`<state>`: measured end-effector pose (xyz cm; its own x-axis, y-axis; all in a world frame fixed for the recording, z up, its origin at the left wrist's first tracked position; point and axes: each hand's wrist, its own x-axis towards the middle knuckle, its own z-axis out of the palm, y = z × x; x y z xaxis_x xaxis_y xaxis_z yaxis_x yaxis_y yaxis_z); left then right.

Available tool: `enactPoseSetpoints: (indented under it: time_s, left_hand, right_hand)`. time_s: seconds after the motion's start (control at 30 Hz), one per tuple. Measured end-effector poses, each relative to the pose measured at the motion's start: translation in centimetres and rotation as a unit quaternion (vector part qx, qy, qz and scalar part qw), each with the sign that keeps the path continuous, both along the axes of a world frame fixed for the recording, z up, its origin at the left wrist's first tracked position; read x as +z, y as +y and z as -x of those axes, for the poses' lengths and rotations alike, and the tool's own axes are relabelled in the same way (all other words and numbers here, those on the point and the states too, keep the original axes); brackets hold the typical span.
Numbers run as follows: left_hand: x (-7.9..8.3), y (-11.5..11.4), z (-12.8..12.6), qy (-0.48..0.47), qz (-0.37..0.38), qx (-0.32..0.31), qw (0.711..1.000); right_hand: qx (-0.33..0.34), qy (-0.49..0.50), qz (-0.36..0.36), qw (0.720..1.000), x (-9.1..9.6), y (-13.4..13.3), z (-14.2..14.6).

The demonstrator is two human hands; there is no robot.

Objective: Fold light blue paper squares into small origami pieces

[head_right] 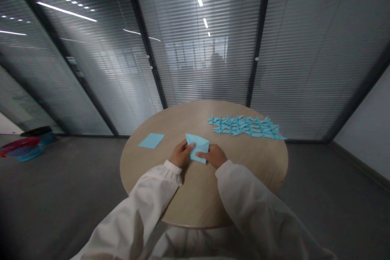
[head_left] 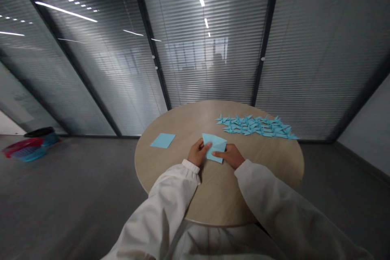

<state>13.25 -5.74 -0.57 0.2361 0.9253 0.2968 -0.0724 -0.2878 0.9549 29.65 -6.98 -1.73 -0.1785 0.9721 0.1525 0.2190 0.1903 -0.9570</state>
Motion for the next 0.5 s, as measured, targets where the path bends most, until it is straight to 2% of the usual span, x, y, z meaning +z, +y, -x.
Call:
enactPoseSetpoints:
  time_s: [0.17, 0.33, 0.5]
  left_hand:
    - [-0.27, 0.73, 0.40, -0.048, 0.051, 0.018, 0.997]
    - [-0.30, 0.66, 0.51, -0.042, 0.062, 0.036, 0.997]
    - [-0.26, 0.51, 0.36, -0.045, 0.093, 0.022, 0.994]
  right_hand:
    - [-0.024, -0.011, -0.049, 0.998, -0.46, 0.23, 0.24]
    - [-0.094, 0.027, -0.103, 0.990, -0.24, 0.46, 0.12]
    - [-0.129, 0.104, -0.110, 0.980, 0.01, 0.63, -0.12]
